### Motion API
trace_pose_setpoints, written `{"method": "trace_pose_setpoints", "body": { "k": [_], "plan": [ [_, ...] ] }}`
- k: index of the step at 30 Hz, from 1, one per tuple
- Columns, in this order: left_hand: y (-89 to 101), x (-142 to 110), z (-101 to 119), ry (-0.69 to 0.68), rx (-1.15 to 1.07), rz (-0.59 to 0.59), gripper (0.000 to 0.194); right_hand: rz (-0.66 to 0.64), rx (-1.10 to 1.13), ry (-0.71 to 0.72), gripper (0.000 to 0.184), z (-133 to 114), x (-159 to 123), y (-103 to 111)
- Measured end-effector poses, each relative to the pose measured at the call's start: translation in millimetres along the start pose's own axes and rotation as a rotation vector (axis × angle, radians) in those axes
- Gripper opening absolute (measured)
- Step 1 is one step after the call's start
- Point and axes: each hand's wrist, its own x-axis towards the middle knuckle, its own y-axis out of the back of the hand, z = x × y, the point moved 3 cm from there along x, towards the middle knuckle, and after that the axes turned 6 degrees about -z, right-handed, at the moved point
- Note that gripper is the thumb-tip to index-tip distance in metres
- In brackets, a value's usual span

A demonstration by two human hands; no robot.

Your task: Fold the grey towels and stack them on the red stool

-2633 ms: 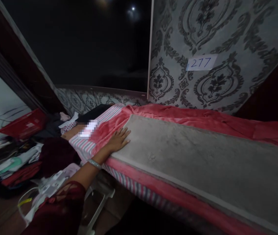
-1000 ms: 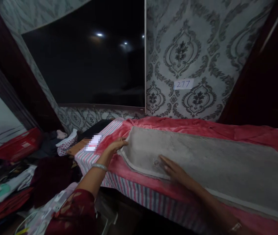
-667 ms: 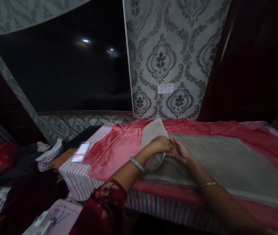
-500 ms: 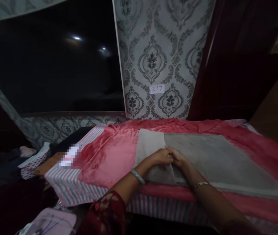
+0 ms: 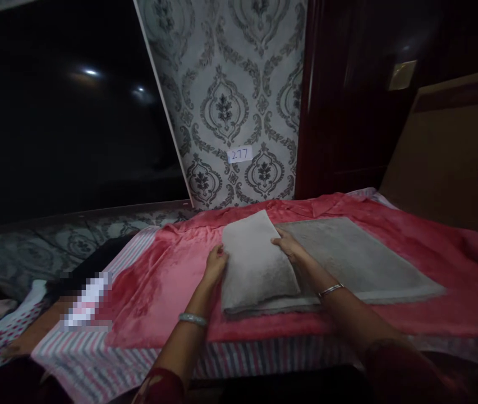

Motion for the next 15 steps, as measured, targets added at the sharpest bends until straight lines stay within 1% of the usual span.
{"method": "trace_pose_setpoints", "body": {
  "k": [2, 4, 6, 8, 12, 13, 15],
  "plan": [
    [-12.3, 0.2, -5.1, 0.018, 0.021, -0.005, 0.042, 0.037, -0.023, -0.036, 0.063, 11.6, -9.2, 17.0],
    [-18.2, -0.3, -7.4, 0.026, 0.054, 0.026, 0.041, 0.037, -0.018, -0.041, 0.059, 21.1, -19.1, 25.1],
    [-18.1, -1.8, -9.0, 0.028, 0.090, 0.059, 0.041, 0.018, -0.013, -0.023, 0.056, 26.1, -28.6, 24.9],
    [-14.8, -3.9, -11.1, 0.033, 0.118, 0.068, 0.039, -0.012, -0.024, 0.018, 0.055, 26.7, -38.3, 19.7],
    [-8.3, -6.9, -16.2, 0.042, 0.159, 0.041, 0.043, -0.105, -0.048, 0.122, 0.067, 19.3, -55.4, 10.6],
    [-7.7, -7.2, -17.2, 0.048, 0.166, 0.034, 0.045, -0.105, -0.068, 0.132, 0.071, 16.7, -57.5, 11.7],
    [-8.1, -7.8, -18.2, 0.058, 0.187, 0.018, 0.048, -0.050, -0.149, 0.141, 0.076, 11.7, -57.9, 19.1]
  ]
}}
